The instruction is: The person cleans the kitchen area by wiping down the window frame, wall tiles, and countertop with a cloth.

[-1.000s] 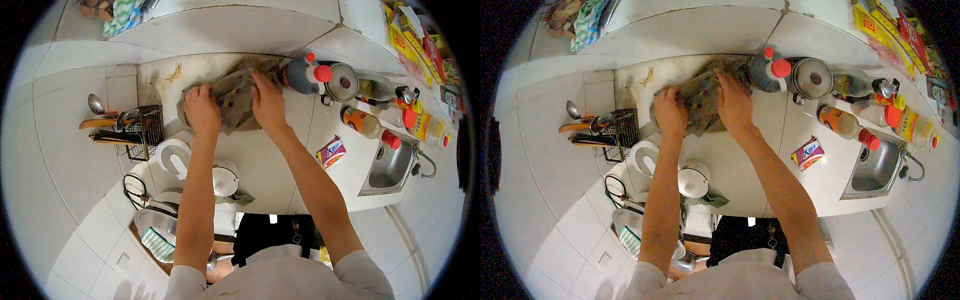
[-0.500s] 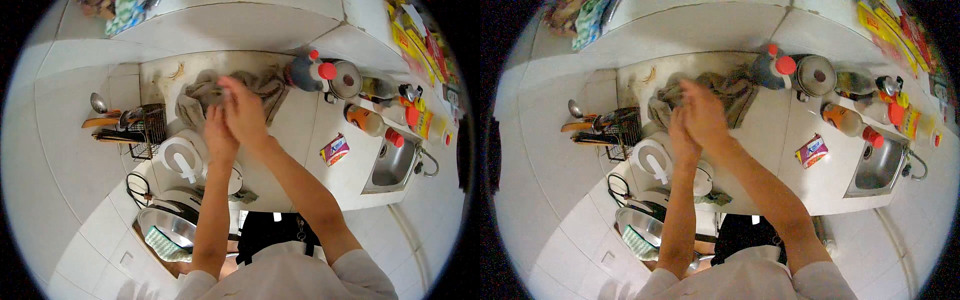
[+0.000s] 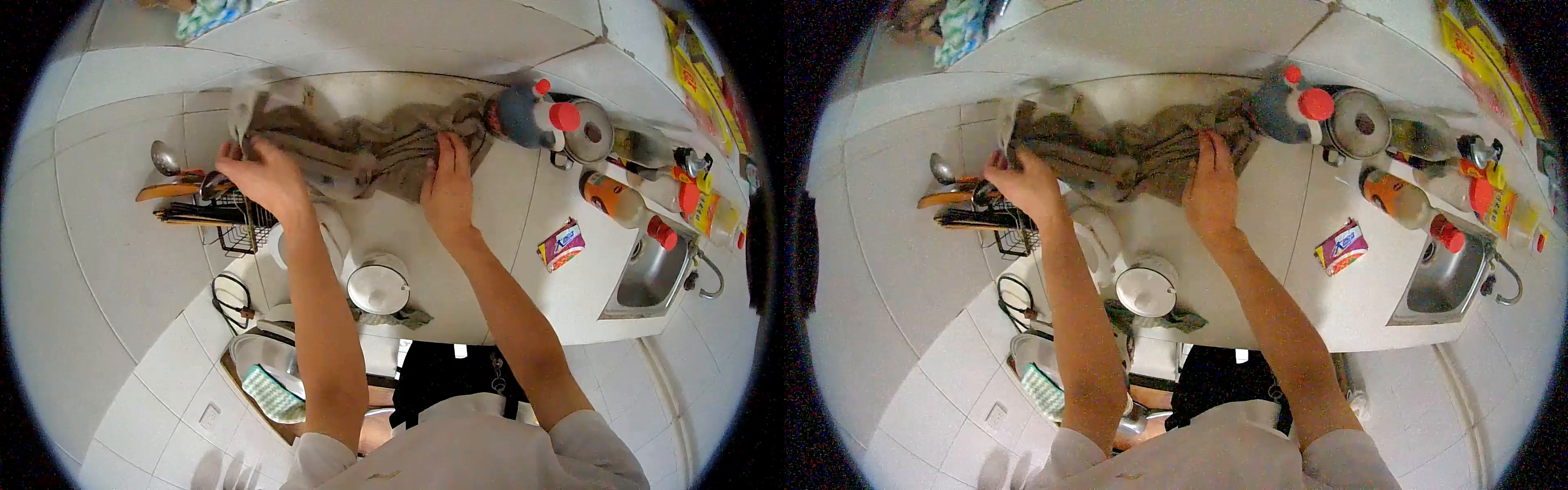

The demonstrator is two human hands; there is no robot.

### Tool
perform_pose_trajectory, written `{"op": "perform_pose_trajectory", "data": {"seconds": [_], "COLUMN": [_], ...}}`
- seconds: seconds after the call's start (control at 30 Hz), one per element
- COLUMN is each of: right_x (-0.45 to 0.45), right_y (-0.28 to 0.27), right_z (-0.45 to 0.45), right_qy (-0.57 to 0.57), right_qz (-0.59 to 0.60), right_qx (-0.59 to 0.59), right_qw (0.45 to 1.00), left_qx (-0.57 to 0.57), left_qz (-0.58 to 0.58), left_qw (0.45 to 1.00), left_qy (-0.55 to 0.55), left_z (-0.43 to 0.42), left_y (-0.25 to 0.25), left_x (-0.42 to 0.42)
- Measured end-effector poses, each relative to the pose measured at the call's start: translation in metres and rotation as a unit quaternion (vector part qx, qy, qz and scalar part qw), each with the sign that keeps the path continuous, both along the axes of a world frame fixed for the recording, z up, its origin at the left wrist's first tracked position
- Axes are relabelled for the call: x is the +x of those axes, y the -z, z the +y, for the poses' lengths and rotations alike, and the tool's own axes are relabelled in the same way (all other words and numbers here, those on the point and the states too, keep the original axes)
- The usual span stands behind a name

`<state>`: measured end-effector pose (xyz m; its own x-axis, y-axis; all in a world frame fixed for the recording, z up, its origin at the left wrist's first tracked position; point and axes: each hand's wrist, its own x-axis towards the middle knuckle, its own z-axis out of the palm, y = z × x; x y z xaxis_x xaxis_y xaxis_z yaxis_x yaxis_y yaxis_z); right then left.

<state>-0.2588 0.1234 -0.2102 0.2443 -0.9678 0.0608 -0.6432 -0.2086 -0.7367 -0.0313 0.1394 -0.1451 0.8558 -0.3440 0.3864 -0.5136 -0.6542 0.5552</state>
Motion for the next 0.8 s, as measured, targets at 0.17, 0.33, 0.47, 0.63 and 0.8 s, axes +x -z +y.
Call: {"op": "perform_pose_trajectory", "data": {"seconds": [0.17, 0.33, 0.47, 0.63, 0.8], "right_x": [0.018, 0.052, 0.052, 0.049, 0.095], "right_y": [-0.008, 0.001, 0.014, 0.026, 0.036], "right_z": [0.002, -0.023, -0.029, -0.027, -0.055], "right_qy": [-0.004, 0.054, 0.045, 0.056, 0.024], "right_qz": [0.109, 0.164, 0.218, 0.273, 0.279], "right_qx": [0.054, -0.022, -0.044, -0.045, -0.085], "right_qw": [0.993, 0.985, 0.974, 0.959, 0.956], "left_qx": [0.064, 0.220, 0.413, 0.419, 0.416], "left_qz": [-0.096, 0.024, -0.004, 0.026, 0.036], "left_qw": [0.973, 0.952, 0.897, 0.893, 0.904], "left_qy": [0.199, 0.210, 0.158, 0.163, 0.097], "left_z": [-0.011, -0.016, 0.018, 0.021, 0.001], "left_y": [-0.015, 0.048, 0.029, 0.080, 0.073], "left_x": [-0.055, -0.042, -0.036, -0.034, -0.031]}}
